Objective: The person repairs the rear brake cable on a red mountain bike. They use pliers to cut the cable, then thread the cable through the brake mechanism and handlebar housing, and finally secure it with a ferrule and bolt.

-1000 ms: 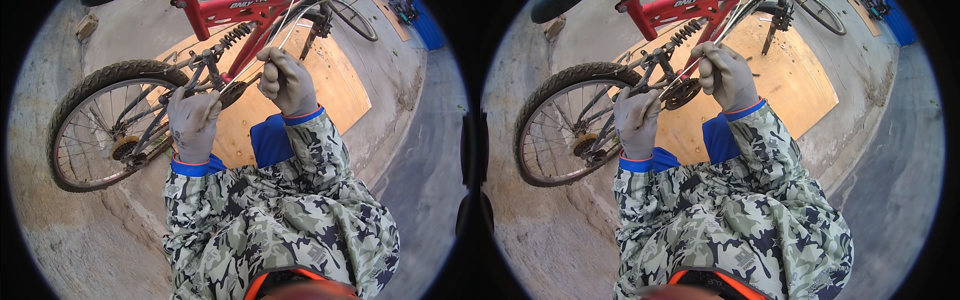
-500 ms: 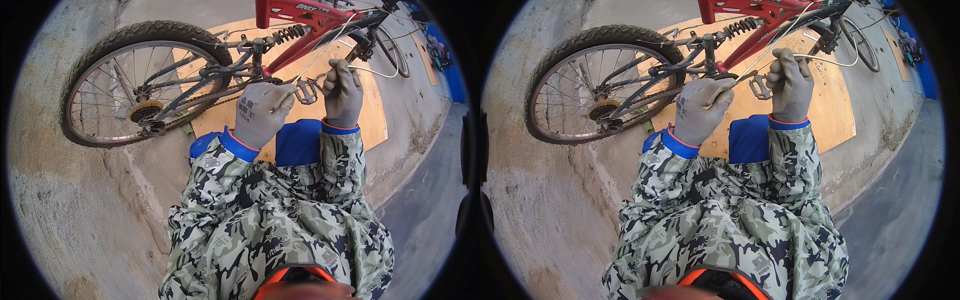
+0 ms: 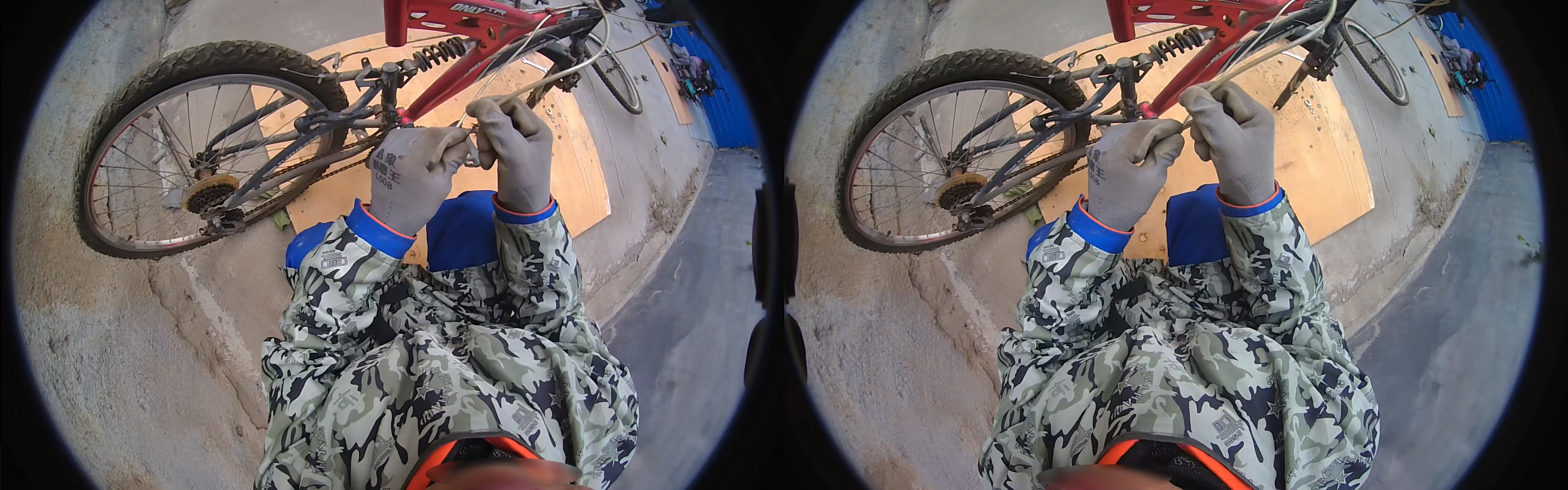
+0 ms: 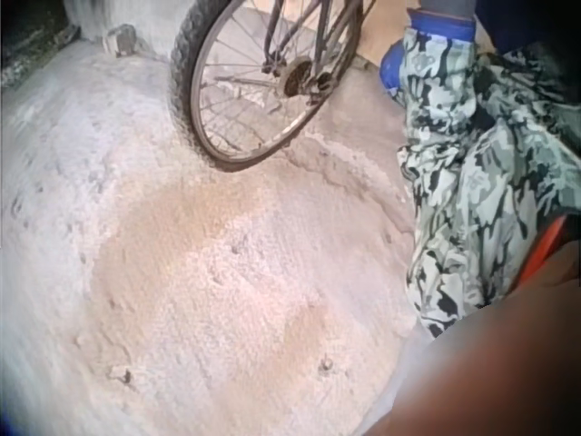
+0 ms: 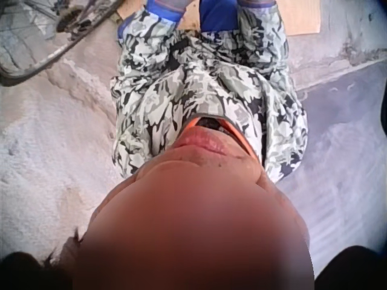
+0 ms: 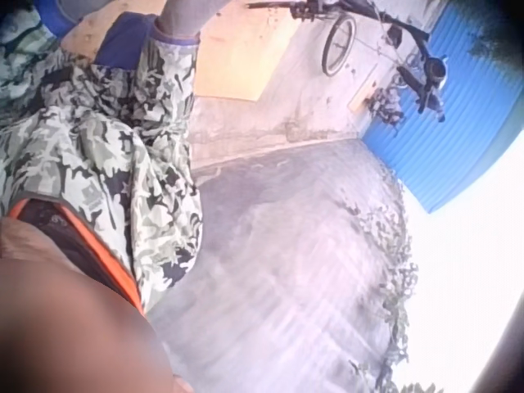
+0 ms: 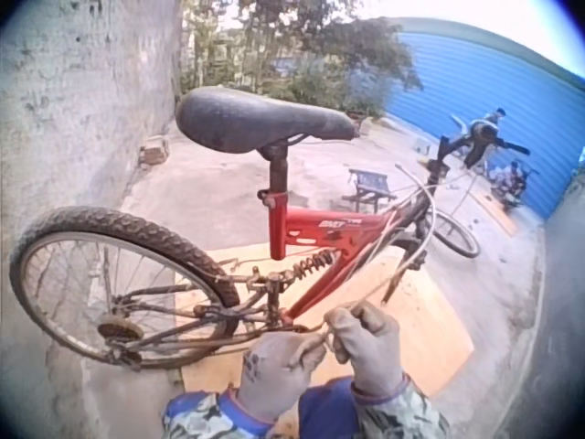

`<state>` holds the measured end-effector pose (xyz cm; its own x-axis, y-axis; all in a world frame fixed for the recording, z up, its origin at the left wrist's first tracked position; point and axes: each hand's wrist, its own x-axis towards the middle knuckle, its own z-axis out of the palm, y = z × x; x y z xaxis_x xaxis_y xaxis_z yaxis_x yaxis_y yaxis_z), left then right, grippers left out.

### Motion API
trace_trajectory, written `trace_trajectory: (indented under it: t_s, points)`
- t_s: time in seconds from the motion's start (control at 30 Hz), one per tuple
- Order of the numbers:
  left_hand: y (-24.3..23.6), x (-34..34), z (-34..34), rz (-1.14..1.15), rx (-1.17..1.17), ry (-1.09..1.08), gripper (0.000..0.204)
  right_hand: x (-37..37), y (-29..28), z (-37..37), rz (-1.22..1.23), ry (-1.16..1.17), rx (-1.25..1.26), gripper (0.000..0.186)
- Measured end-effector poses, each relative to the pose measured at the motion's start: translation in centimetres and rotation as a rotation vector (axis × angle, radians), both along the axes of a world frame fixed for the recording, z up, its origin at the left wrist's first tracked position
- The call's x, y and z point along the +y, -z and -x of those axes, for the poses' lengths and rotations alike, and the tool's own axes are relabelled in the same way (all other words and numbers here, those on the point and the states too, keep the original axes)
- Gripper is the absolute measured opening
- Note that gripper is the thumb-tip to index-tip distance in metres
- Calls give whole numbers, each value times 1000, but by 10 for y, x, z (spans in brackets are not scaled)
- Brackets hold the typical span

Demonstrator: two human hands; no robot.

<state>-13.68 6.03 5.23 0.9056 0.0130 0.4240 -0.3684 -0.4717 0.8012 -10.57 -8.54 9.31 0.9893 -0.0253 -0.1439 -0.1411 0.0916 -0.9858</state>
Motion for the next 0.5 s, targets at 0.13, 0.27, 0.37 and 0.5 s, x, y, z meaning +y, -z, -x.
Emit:
trace_trajectory:
  t_s: [0.13, 0.27, 0.37, 0.5]
  points:
    - [1, 11, 1, -9, 128, -70, 16, 11, 10, -3, 134, -228, -82, 22]
    - [-13, 24, 4, 234, 286, -9, 22, 9, 13, -10, 434, -302, -381, 20]
    - [-44, 57, 10, 418, 252, -75, 52, 14, 15, -11, 683, -399, -621, 20]
    - [-87, 94, 14, 684, 80, 48, 77, 31, 26, 0, 941, -559, -780, 13]
